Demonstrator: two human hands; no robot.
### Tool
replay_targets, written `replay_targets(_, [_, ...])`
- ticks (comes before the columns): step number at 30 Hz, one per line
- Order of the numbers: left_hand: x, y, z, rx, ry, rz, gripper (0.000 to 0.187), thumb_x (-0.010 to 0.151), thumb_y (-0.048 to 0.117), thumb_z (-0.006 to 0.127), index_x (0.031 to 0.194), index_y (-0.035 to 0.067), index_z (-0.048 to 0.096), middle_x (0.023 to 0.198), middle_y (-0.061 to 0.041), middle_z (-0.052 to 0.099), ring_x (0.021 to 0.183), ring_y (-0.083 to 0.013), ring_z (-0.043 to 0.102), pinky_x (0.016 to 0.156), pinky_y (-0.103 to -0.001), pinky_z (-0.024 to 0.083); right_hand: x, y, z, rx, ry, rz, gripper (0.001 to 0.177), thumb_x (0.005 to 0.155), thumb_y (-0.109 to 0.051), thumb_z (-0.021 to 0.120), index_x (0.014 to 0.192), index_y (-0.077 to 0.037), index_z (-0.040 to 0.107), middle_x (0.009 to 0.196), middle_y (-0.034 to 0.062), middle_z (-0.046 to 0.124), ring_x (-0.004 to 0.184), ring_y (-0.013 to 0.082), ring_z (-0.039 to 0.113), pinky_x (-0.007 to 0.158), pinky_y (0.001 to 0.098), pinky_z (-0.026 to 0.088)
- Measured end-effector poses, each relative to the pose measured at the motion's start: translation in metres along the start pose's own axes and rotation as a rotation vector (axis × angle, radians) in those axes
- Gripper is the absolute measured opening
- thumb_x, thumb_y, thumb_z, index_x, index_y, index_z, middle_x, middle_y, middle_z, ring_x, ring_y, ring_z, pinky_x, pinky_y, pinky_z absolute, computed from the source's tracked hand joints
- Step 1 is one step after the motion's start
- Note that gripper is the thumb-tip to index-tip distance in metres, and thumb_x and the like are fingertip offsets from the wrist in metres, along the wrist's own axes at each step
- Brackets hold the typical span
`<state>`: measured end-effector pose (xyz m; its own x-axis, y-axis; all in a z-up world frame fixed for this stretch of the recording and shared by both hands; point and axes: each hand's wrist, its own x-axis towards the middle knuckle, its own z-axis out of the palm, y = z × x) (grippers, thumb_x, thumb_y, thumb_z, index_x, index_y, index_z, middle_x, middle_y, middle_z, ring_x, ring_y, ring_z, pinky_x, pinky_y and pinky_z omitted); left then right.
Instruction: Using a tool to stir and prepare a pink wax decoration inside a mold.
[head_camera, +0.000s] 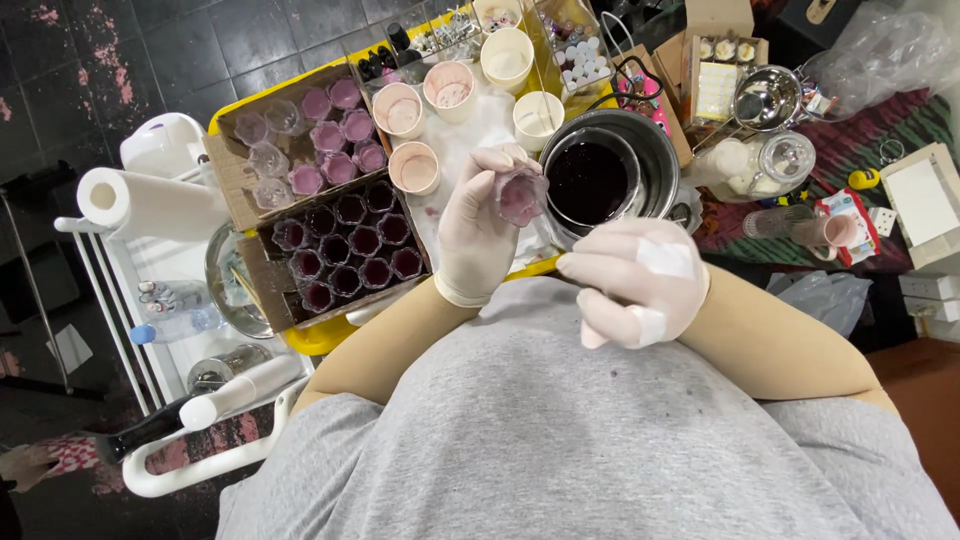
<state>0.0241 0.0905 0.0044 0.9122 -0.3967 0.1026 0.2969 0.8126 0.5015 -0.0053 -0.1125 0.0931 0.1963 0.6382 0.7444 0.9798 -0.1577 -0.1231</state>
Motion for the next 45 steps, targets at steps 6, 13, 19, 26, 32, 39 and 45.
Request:
replay_targets(6, [-0.005, 0.008, -0.004, -0.007, 0.031, -0.065, 0.012, 0.108, 0.019, 0.051, 0.114, 0.009, 0.054, 0.121, -0.010, 0.057, 0.112, -0.0227, 0.058, 0.092, -0.036, 0.046, -0.032, -0.010, 0.014, -0.040, 0.171, 0.206, 0.008, 0.106, -0.003, 0.059, 0.102, -0.004, 0.051, 0.110, 0.0191, 0.066, 0.086, 0.0328, 0.070, 0.071, 0.0454, 0.062])
replay_targets(13, [-0.007, 0.017, -0.009, -0.031, 0.080, -0.157, 0.012, 0.107, 0.019, 0.050, 0.113, 0.010, 0.054, 0.116, -0.009, 0.059, 0.104, -0.0213, 0.061, 0.087, -0.034, 0.048, -0.030, -0.018, 0.044, 0.006, 0.334, 0.403, 0.020, 0.110, -0.016, 0.047, 0.096, -0.003, 0.050, 0.097, 0.0150, 0.068, 0.076, 0.0298, 0.070, 0.067, 0.0392, 0.060])
replay_targets(19, [-0.003, 0.011, -0.018, 0.204, 0.148, -0.052, 0.014, 0.112, 0.016, 0.040, 0.119, 0.009, 0.051, 0.112, -0.008, 0.059, 0.098, -0.0185, 0.062, 0.080, -0.030, 0.050, -0.034, -0.023, 0.088, 0.170, 0.789, 0.659, 0.031, 0.116, -0.027, 0.042, 0.100, 0.000, 0.043, 0.085, 0.0159, 0.061, 0.066, 0.0194, 0.066, 0.056, 0.0263, 0.057])
replay_targets(26, [-0.002, 0.007, -0.012, 1.011, 0.095, 0.267, 0.030, 0.111, -0.002, 0.043, 0.139, 0.004, 0.047, 0.127, -0.008, 0.054, 0.108, -0.0164, 0.063, 0.094, -0.028, 0.057, -0.027, -0.028, 0.098, 0.249, 0.966, 0.577, 0.035, 0.112, -0.034, 0.047, 0.100, -0.001, 0.045, 0.087, 0.0220, 0.060, 0.065, 0.0243, 0.066, 0.057, 0.0306, 0.060])
replay_targets(32, [0.001, 0.004, -0.012, 1.314, 0.005, 0.438, 0.032, 0.107, -0.009, 0.050, 0.137, 0.001, 0.046, 0.137, -0.010, 0.052, 0.116, -0.0186, 0.062, 0.101, -0.030, 0.057, -0.029, -0.016, 0.080, 0.105, 0.908, 0.495, 0.037, 0.110, -0.036, 0.049, 0.099, 0.000, 0.047, 0.085, 0.0239, 0.062, 0.064, 0.0256, 0.065, 0.059, 0.0333, 0.059])
replay_targets(39, [0.023, -0.021, -0.018, 0.118, 0.130, -0.086, 0.027, 0.111, 0.019, 0.043, 0.127, 0.003, 0.057, 0.112, -0.009, 0.062, 0.113, -0.0234, 0.064, 0.101, -0.037, 0.049, -0.037, -0.012, 0.064, 0.151, 0.940, 0.610, 0.039, 0.111, -0.039, 0.051, 0.104, 0.000, 0.048, 0.092, 0.0237, 0.062, 0.067, 0.0267, 0.067, 0.060, 0.0315, 0.059])
replay_targets(45, [0.045, -0.035, 0.003, 0.136, 0.095, -0.122, 0.019, 0.109, 0.017, 0.042, 0.119, 0.008, 0.056, 0.104, -0.008, 0.061, 0.098, -0.0206, 0.065, 0.074, -0.031, 0.049, -0.066, 0.001, 0.037, 0.356, 0.931, 0.669, 0.041, 0.111, -0.042, 0.053, 0.109, -0.001, 0.046, 0.097, 0.0210, 0.061, 0.070, 0.0256, 0.066, 0.065, 0.0339, 0.060])
